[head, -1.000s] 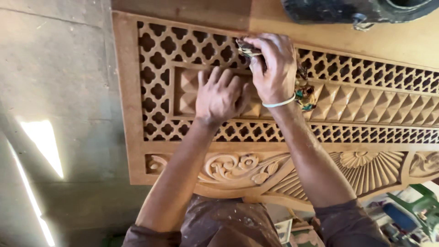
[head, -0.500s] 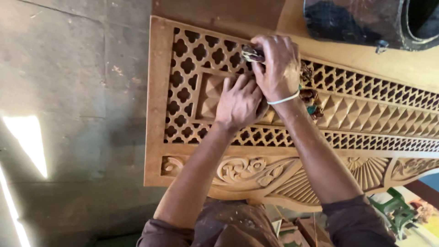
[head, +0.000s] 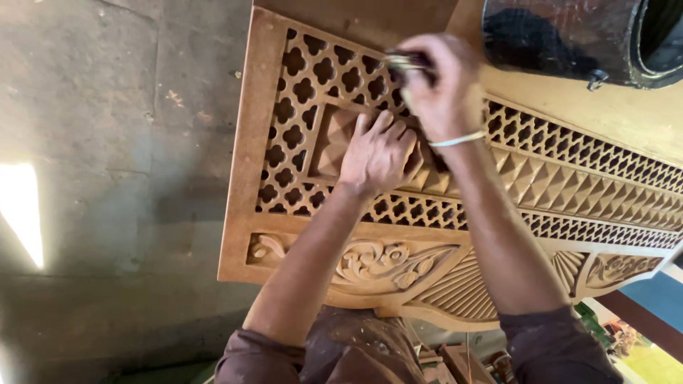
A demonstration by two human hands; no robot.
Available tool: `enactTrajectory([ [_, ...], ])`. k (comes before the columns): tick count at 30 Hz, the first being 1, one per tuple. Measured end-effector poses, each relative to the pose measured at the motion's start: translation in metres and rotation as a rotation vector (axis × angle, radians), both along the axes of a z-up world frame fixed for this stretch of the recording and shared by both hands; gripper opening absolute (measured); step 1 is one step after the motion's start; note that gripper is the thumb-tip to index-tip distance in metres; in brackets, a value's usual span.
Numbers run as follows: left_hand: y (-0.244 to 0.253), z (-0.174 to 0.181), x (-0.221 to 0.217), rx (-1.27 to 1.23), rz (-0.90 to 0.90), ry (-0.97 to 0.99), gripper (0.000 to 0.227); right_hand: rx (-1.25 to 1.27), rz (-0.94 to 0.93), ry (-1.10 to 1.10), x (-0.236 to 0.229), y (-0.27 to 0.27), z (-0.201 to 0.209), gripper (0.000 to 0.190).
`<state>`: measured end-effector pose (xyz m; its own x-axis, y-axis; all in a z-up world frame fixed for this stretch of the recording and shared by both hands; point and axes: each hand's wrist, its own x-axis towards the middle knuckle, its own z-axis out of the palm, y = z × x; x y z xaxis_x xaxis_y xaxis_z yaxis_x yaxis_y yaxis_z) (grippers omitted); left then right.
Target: The person applies a liquid finish to a carved wooden panel using a cloth. They repeatedly dip the cloth into a can and rub the finish into the intricate carved patterns and flat surfaces of the wood.
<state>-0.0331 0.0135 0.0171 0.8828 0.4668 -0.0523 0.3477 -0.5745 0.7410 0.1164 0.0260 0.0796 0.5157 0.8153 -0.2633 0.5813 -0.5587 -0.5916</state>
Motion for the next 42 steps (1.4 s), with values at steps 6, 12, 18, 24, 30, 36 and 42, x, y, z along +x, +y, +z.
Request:
enactTrajectory([
  [6,0.000,-0.017,0.008,0.036,-0.020,0.079,0.046,0.088,0.412,-0.560,-0.039,0.023,0.000,0.025],
  [12,0.001,-0.010,0.003,0.065,-0.037,0.148,0.034,0.188,0.447,-0.482,-0.030,0.014,-0.016,0.018],
  [18,-0.001,0.006,0.002,0.111,0.054,0.075,0.033,0.004,0.351,-0.521,0.022,-0.088,-0.001,0.036],
  [24,-0.006,0.015,0.007,0.267,0.184,-0.091,0.020,0.136,0.132,-0.388,0.021,-0.159,-0.022,0.057],
  [30,-0.017,0.037,0.055,-0.240,0.585,-0.190,0.028,0.264,-0.383,0.204,-0.005,-0.297,0.056,0.048],
  [36,0.005,0.097,0.175,-0.683,0.576,-0.530,0.090,0.328,-0.695,0.388,0.021,-0.394,0.095,0.056],
  [42,-0.012,0.156,0.227,-1.074,0.827,-0.045,0.107,0.158,-0.777,-0.020,0.128,-0.430,0.049,0.061],
])
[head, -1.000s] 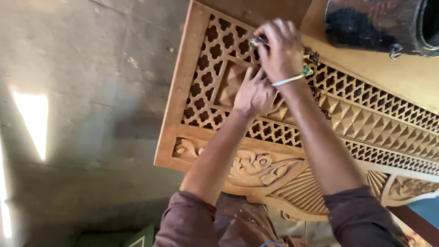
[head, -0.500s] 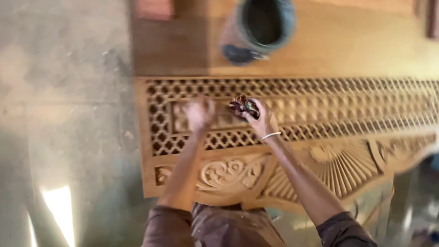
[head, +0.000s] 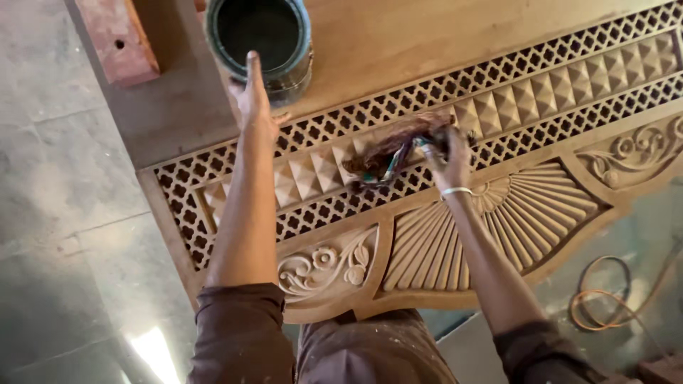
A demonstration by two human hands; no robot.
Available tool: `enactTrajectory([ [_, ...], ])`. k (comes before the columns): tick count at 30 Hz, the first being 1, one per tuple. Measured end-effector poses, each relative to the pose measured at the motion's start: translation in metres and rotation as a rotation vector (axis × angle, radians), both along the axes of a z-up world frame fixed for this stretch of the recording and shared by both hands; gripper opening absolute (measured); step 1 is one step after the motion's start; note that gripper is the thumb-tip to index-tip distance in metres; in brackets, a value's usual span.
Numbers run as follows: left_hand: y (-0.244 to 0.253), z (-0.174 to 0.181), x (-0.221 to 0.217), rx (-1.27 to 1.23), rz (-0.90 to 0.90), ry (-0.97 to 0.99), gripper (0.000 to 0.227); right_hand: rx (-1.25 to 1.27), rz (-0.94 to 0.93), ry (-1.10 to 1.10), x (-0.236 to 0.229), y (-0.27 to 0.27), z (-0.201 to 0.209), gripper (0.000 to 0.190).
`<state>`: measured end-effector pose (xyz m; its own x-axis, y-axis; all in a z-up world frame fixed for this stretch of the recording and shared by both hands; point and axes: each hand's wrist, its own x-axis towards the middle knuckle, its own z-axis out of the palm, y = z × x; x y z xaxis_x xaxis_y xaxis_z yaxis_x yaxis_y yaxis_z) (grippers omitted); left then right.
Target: The person applies a liquid finish to a carved wooden panel using a cloth. They repeatedly dip the cloth into a can and rub the finish into the intricate carved patterns and flat surfaces of the wood.
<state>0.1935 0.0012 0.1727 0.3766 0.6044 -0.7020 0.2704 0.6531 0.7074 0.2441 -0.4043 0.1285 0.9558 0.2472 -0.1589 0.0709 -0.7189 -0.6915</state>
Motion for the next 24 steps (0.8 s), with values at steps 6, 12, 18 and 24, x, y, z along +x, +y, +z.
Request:
enactTrajectory([
  [6,-0.005,0.005,0.017,-0.102,0.177,-0.138,0.086,-0.330,0.053,-0.586,0.007,0.026,-0.060,0.049],
  [12,0.005,0.000,0.032,-0.118,0.297,-0.263,0.073,-0.098,0.266,-0.525,-0.064,0.123,-0.062,0.043],
  [18,-0.002,-0.001,-0.009,-0.162,0.321,-0.239,0.061,-0.027,0.606,-0.557,-0.110,0.151,-0.040,0.051],
  [24,-0.025,-0.020,-0.109,-0.227,0.372,-0.305,0.046,-0.201,0.491,-0.635,-0.016,0.022,-0.051,0.039],
])
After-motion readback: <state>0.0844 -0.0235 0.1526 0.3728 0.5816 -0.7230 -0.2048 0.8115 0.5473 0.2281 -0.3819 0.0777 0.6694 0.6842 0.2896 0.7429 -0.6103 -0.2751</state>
